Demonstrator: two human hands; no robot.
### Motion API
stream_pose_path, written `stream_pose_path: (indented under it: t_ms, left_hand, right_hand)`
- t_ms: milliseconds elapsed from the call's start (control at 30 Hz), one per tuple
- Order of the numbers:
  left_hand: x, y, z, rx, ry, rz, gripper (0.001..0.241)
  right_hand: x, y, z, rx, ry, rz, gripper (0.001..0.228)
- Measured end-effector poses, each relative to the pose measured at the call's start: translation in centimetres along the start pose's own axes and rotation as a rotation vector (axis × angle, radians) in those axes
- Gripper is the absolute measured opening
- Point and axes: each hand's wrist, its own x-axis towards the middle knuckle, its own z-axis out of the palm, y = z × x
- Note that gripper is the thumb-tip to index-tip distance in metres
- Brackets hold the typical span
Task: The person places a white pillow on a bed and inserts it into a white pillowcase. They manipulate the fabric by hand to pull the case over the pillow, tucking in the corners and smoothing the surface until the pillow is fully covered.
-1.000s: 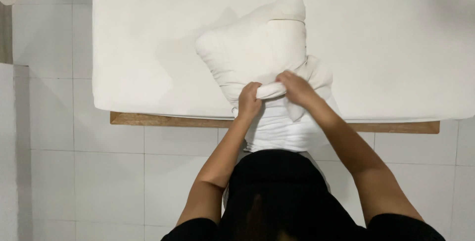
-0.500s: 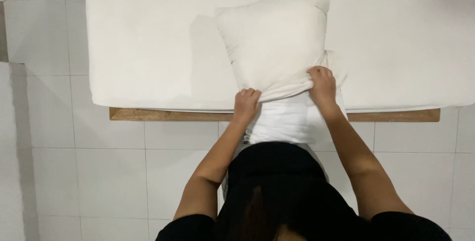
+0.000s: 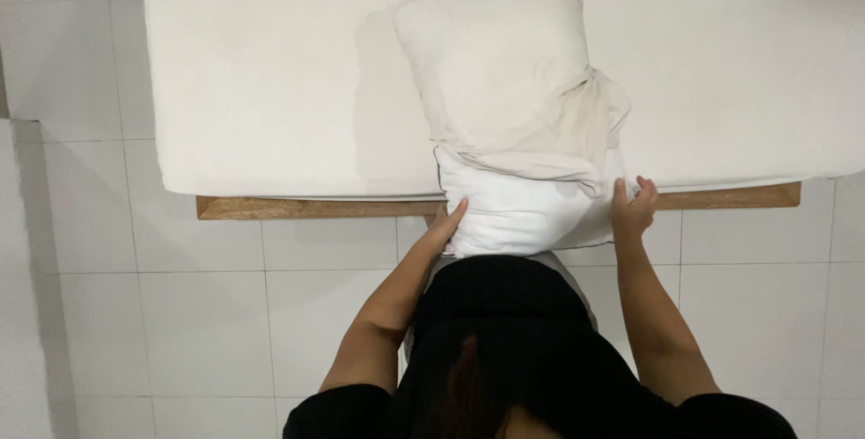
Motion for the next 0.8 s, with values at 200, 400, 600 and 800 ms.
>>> stream_pose_path:
  t_ms: [200,400,600,800]
  left_hand:
    - [-0.8,3.2,0.2,-0.314,-0.297,-0.167,0.105]
    - [-5.5,15.3,-4.3,-0.107,-0.059,-0.2,0.102]
    - [-7.9,16.6,-15.9,0.173,-0.032,-0.095,0.089]
    - [-6.8,15.3,-16.9,0.557,0.214,0.129,0.063]
  right_hand:
    - [3.6,2.6,-0.2,0.089,-0.229,0.423,0.079]
    - [5.7,-17.4,-9.0,0.04,-0.414,0.414,0.064]
    - [1.9,-26.7,-10.8,0.003,-0.632,0.306,0.052]
    - [3.3,-23.3,-8.3,-0.023,-0.559,0.057,0.05]
